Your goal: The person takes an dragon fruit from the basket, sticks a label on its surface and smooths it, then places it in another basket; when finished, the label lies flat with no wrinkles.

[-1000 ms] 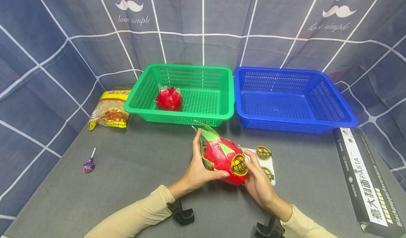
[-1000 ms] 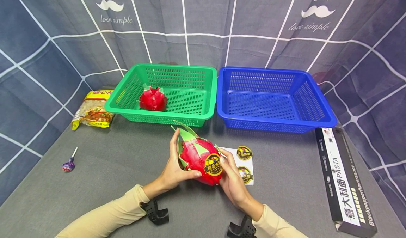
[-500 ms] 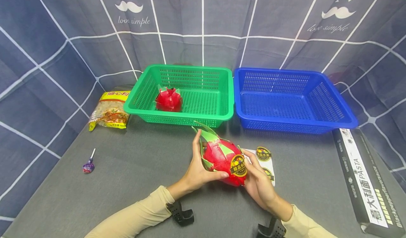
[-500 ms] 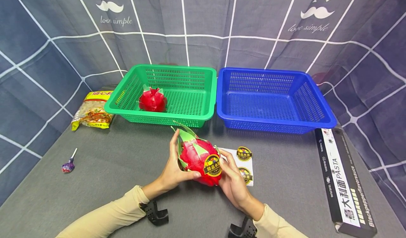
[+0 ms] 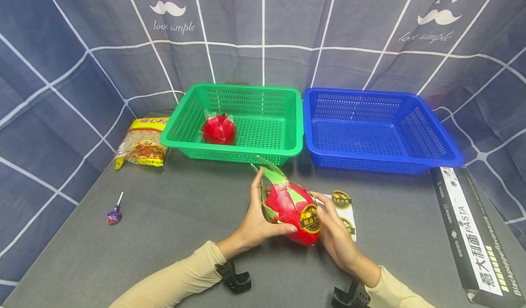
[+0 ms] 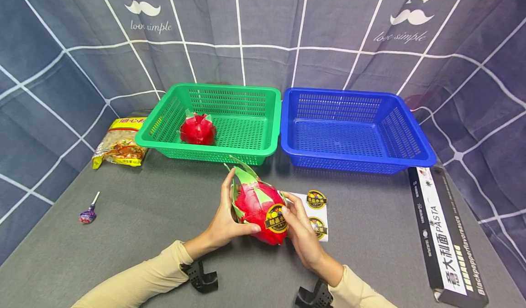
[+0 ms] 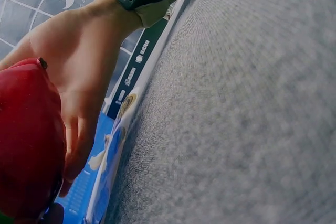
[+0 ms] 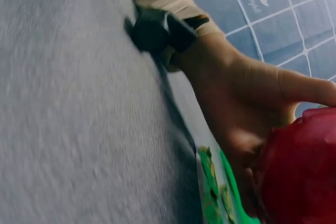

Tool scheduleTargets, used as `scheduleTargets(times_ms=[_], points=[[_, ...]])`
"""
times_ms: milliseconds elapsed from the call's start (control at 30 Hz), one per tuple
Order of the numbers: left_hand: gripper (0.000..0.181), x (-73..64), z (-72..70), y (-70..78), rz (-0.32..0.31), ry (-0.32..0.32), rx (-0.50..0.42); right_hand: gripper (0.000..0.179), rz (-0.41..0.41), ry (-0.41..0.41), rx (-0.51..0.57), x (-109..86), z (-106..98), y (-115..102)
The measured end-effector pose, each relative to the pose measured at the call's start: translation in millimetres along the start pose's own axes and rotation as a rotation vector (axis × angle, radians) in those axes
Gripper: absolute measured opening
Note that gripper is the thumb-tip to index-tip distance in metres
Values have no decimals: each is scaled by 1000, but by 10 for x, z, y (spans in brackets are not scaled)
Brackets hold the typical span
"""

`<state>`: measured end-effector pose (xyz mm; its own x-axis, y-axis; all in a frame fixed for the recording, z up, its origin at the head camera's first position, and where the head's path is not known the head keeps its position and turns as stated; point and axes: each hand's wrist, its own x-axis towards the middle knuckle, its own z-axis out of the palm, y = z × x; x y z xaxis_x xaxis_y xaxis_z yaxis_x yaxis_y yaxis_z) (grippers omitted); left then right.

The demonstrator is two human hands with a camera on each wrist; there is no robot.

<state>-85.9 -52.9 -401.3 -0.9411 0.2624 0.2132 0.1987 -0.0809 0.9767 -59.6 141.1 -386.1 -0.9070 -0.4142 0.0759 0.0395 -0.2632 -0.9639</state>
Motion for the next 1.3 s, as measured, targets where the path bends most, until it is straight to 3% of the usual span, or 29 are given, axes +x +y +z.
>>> scheduleTargets(times_ms=[233, 400, 633, 767, 967, 1100, 1300], points=[[120, -4, -4, -1, 28, -42, -9, 62, -84, 114, -299, 11, 13, 29], [117, -5, -8, -5, 23, -65, -15, 82, -131, 138, -403, 28, -20, 87], [117, 4, -7, -25, 55, -90, -62, 94, -146, 66, -388, 38, -72, 49], [115, -2, -10, -31, 38, -108, -56, 98, -139, 7, -391, 48, -96, 30], [115, -13, -13, -45, 13, -146, -43, 98, -98, -70, -490, 42, -128, 23], [113, -17, -4, -48, 24, -170, -43, 98, -93, -134, -455, 42, -146, 26], [112, -22, -9, -32, 14, -186, -21, 95, -133, -156, -442, 52, -147, 27]])
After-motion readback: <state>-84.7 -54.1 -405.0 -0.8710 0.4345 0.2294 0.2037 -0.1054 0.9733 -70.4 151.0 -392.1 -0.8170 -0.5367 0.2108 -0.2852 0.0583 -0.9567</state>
